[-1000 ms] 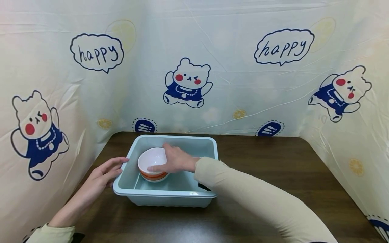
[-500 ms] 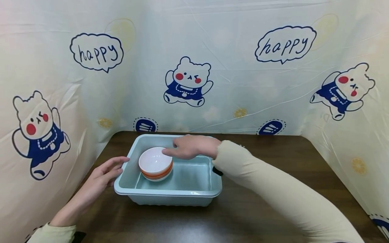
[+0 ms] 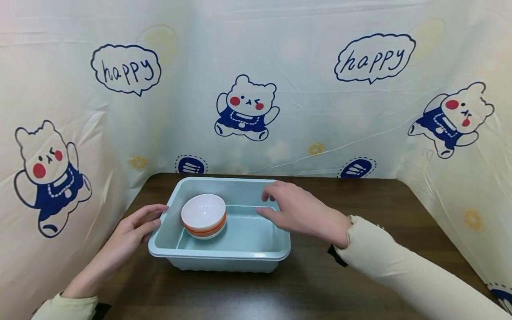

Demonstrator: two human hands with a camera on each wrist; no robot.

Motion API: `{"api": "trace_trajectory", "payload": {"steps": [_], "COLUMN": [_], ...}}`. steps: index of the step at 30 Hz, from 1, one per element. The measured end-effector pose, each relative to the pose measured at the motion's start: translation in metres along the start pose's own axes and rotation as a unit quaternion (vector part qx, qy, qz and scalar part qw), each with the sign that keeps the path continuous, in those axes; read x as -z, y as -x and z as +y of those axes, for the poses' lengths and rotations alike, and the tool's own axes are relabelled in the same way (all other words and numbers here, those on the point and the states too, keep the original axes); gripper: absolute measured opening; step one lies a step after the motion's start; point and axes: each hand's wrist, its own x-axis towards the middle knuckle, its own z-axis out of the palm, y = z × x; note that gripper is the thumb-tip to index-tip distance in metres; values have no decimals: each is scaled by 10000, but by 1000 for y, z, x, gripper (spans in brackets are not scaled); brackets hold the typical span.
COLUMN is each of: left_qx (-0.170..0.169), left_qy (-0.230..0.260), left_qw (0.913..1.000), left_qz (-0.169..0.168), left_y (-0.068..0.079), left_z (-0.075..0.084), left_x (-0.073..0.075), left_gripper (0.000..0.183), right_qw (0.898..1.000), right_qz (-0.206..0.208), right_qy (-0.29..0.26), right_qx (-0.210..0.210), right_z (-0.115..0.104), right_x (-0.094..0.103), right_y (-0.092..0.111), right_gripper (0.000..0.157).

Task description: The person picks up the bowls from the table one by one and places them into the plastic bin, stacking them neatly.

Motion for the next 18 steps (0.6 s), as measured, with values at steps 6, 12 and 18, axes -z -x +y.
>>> {"api": "trace_trajectory", "payload": {"steps": [6, 12, 18], "left_qx": [-532, -996, -1436], "left_qy": [-1447, -1944, -2081], "left_qw": [9848, 9659, 9568], "left_qz": [806, 1388, 1436], "left_y": [11, 24, 36], "left_z": [20, 47, 63], "left_x": [3, -7, -25], "left_gripper": [37, 30, 20], "right_qw": [9980, 9956, 9953], "right_qz": [572, 789, 670], "right_qy": [-233, -264, -432], "right_qx": [-132, -425, -550], "right_z": [18, 33, 47], "right_x": [-11, -16, -22], "right_y": [38, 73, 99], "right_gripper": [14, 11, 7]}}
